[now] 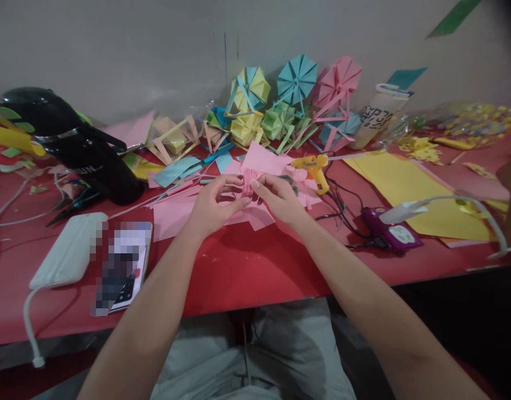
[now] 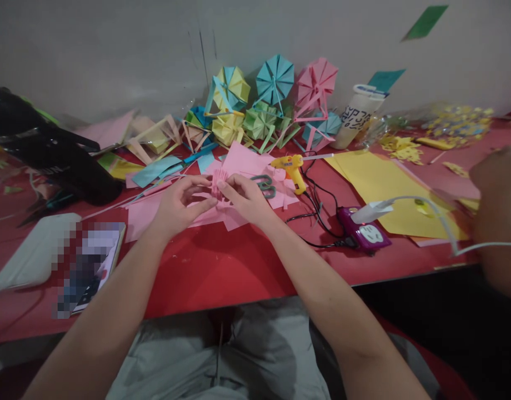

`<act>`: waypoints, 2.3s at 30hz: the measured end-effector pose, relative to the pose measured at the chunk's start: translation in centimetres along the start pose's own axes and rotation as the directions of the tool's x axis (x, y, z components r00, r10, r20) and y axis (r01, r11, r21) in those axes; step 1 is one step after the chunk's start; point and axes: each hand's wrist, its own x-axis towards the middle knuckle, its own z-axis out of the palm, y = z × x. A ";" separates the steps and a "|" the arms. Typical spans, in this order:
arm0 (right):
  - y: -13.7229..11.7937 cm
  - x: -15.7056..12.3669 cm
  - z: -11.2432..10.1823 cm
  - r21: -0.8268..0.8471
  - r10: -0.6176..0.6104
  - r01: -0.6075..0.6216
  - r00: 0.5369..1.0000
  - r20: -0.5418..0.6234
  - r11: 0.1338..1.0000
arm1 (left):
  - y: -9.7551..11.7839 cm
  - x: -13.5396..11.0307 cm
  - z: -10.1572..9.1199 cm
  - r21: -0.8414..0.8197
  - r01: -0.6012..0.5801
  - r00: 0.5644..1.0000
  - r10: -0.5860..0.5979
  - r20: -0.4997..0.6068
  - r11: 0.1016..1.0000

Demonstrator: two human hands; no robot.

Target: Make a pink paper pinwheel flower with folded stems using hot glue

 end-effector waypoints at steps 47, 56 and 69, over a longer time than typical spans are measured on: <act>0.5 -0.5 -1.3 -0.167 0.026 -0.035 0.998 -0.054 0.985 | -1.0 1.7 -0.9 -0.659 0.295 0.792 -0.563 -0.237 0.692; 0.3 -0.2 -0.8 -0.360 -0.145 0.063 0.968 -0.207 0.931 | -0.5 1.6 -0.7 -0.642 0.389 0.802 -0.586 -0.117 0.660; 0.1 -0.2 -0.9 -0.325 -0.135 0.031 0.943 -0.305 0.945 | -1.6 0.8 -0.2 -0.144 0.363 0.877 -0.390 -0.282 0.921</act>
